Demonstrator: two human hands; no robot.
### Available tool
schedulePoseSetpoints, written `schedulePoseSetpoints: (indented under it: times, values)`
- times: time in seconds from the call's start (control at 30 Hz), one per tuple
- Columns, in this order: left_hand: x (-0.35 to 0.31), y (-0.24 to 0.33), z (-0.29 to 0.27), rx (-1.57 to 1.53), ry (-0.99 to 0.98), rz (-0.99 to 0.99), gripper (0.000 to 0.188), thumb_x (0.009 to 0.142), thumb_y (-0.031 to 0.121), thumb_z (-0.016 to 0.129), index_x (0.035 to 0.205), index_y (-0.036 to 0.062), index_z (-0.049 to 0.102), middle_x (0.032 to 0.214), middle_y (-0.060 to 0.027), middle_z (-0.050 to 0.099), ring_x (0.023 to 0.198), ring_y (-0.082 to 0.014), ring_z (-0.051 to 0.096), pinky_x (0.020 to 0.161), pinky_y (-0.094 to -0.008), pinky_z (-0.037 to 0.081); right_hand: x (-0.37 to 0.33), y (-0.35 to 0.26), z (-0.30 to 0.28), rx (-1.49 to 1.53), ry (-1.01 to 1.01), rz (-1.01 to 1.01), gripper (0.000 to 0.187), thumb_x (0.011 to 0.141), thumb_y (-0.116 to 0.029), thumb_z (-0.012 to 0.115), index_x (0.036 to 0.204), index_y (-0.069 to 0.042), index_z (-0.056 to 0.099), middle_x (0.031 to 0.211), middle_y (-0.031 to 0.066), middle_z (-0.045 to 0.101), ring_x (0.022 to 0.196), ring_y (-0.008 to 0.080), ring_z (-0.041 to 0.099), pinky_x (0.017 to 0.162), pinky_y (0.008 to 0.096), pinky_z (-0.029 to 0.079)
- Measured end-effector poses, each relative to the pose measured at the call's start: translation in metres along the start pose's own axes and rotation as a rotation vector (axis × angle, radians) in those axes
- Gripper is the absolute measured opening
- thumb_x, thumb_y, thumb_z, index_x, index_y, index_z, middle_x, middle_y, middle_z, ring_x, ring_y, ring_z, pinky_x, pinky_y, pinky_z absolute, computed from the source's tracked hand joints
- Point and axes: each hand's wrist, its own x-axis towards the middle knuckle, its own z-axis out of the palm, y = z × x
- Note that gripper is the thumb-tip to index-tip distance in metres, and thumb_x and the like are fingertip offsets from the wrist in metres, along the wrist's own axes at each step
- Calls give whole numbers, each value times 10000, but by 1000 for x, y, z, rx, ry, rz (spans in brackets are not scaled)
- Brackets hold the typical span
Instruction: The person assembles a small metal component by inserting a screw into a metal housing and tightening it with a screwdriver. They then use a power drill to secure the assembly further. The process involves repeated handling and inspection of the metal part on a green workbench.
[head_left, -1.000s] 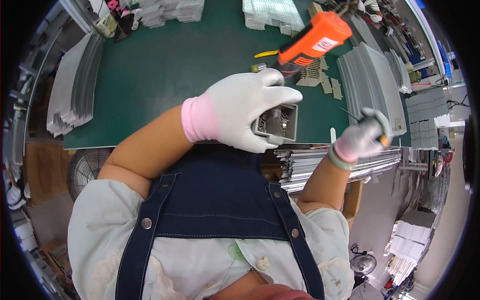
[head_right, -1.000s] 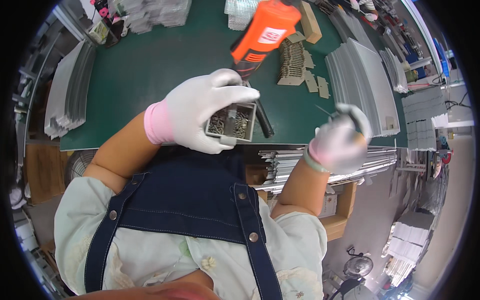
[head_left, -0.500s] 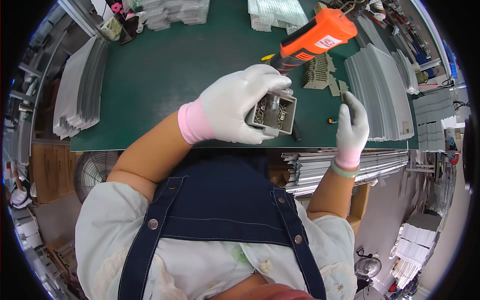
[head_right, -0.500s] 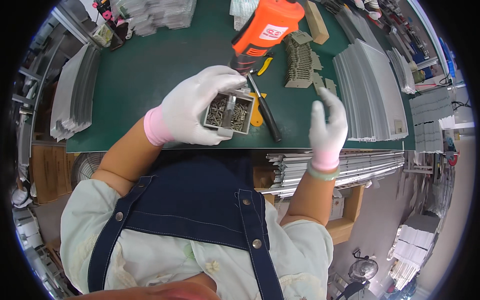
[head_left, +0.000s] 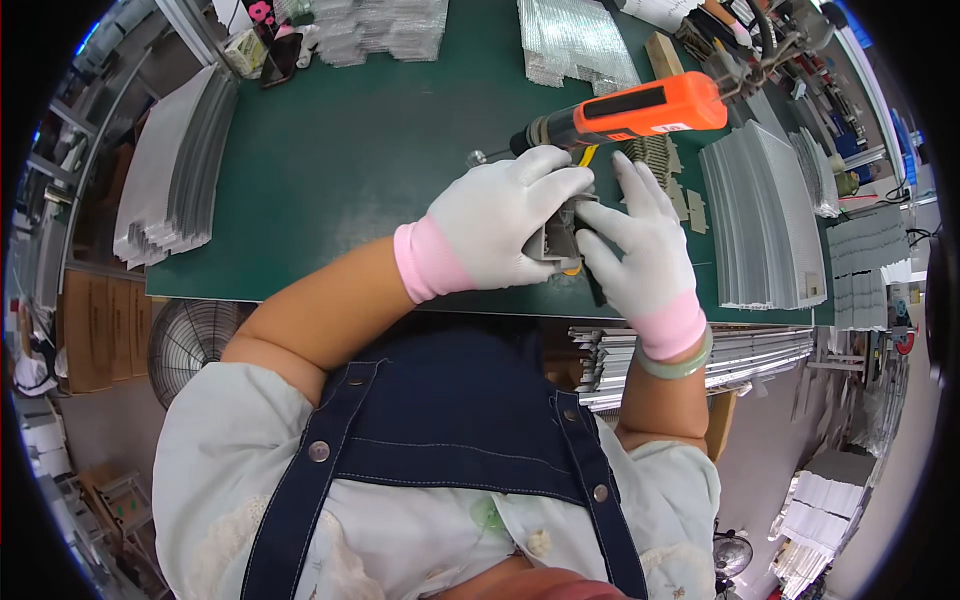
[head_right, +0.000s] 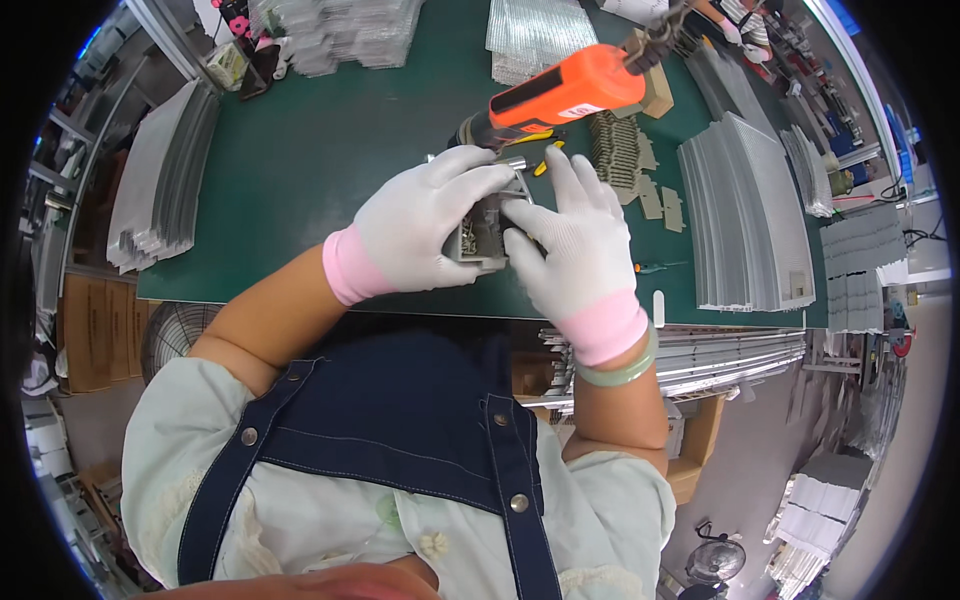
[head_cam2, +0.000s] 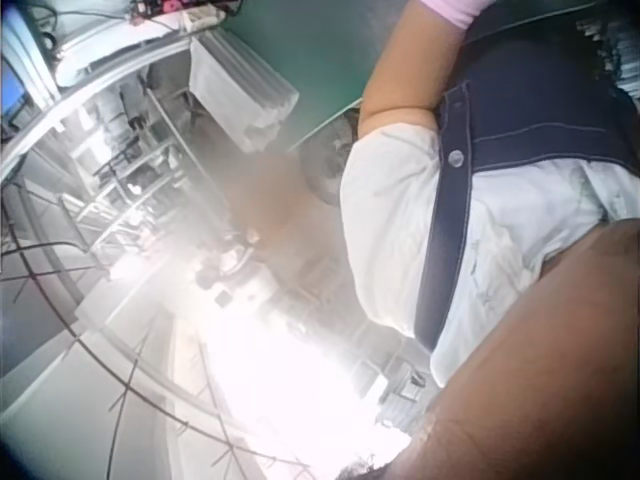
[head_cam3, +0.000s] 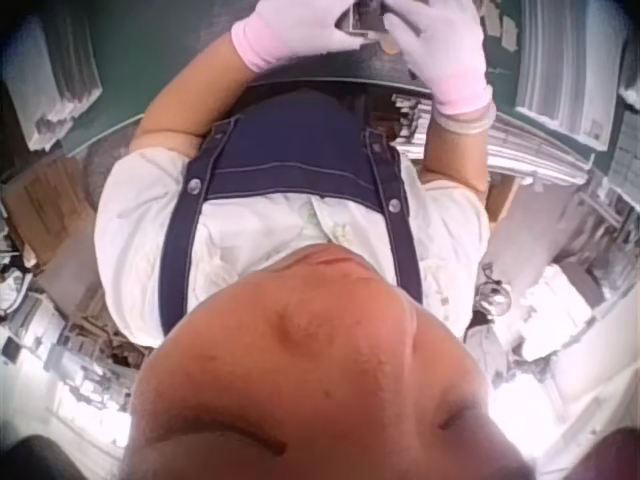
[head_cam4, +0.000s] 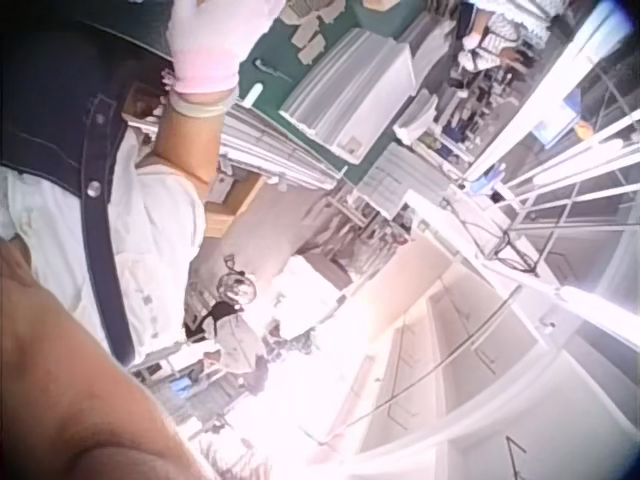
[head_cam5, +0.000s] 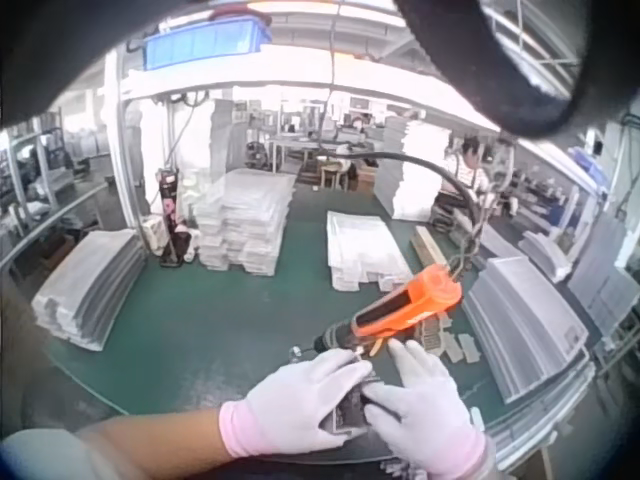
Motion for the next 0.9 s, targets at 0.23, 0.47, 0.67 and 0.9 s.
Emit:
schedulePoseSetpoints:
  times: [0.23,0.47,0.67,0.9]
  values:
    - [-15,-12,32,45,-74,-61,703,681,244,874,1286,66,562,1267,-185,568,1006,-391,659,841,-461,563,10,17,36,-6,-171,-95,129,717,-166,710,771,-63,764,1321,118,642,1180,296,563,966,453,420]
    - [-18,-19,32,34,53,-59,735,672,236,879,1311,78,553,1274,-181,563,1003,-380,669,814,-447,572,-16,2,45,361,94,220,150,773,-43,735,920,-25,759,1290,255,638,1287,463,538,1089,507,429]
    - [-16,-23,28,19,109,-59,744,674,217,870,1327,79,540,1283,-180,560,1013,-378,670,827,-442,576,-24,-20,61,691,286,428,206,879,-82,725,1058,13,761,1366,261,620,1313,363,586,1090,402,454]
    - [-17,-25,27,-2,106,-56,730,665,200,867,1309,69,549,1300,-182,559,1043,-377,663,840,-442,580,-32,-29,51,678,179,343,293,940,-79,633,1197,43,705,1400,311,572,1303,398,584,1095,416,452]
